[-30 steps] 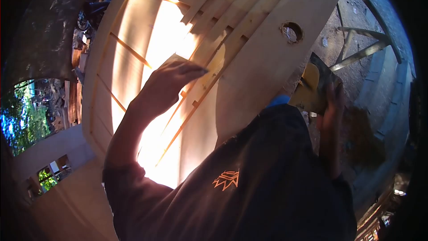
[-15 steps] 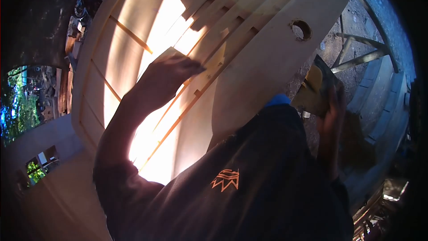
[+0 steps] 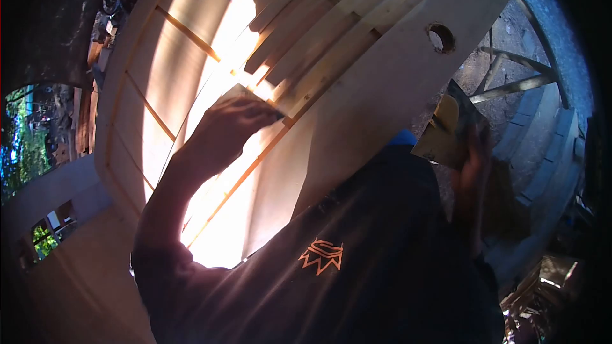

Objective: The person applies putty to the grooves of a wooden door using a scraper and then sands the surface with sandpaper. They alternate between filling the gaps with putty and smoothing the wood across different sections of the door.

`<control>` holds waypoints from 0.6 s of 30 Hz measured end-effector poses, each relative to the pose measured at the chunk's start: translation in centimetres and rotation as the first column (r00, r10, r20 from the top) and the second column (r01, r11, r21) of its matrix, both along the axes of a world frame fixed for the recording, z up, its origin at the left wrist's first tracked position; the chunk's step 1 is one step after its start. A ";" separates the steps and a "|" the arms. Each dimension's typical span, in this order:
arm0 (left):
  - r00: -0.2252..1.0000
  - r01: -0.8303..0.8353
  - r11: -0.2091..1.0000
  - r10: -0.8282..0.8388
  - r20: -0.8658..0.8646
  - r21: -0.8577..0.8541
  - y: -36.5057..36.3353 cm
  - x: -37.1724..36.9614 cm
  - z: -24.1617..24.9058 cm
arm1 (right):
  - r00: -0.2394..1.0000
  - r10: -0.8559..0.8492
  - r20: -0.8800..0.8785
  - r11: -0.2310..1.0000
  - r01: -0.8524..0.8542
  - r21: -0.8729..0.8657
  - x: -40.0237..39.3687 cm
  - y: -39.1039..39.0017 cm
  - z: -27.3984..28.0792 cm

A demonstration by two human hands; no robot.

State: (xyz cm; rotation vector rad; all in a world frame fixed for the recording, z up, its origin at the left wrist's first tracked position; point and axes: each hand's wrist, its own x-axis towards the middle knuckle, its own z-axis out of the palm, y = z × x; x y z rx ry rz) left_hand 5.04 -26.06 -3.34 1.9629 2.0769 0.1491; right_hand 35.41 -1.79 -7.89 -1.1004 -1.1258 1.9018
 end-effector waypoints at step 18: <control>0.997 0.009 1.000 -0.008 -0.081 0.023 -0.1 0.1 0.8 | 0.999 0.018 0.032 1.000 -0.018 -0.004 -0.5 -0.4 -0.6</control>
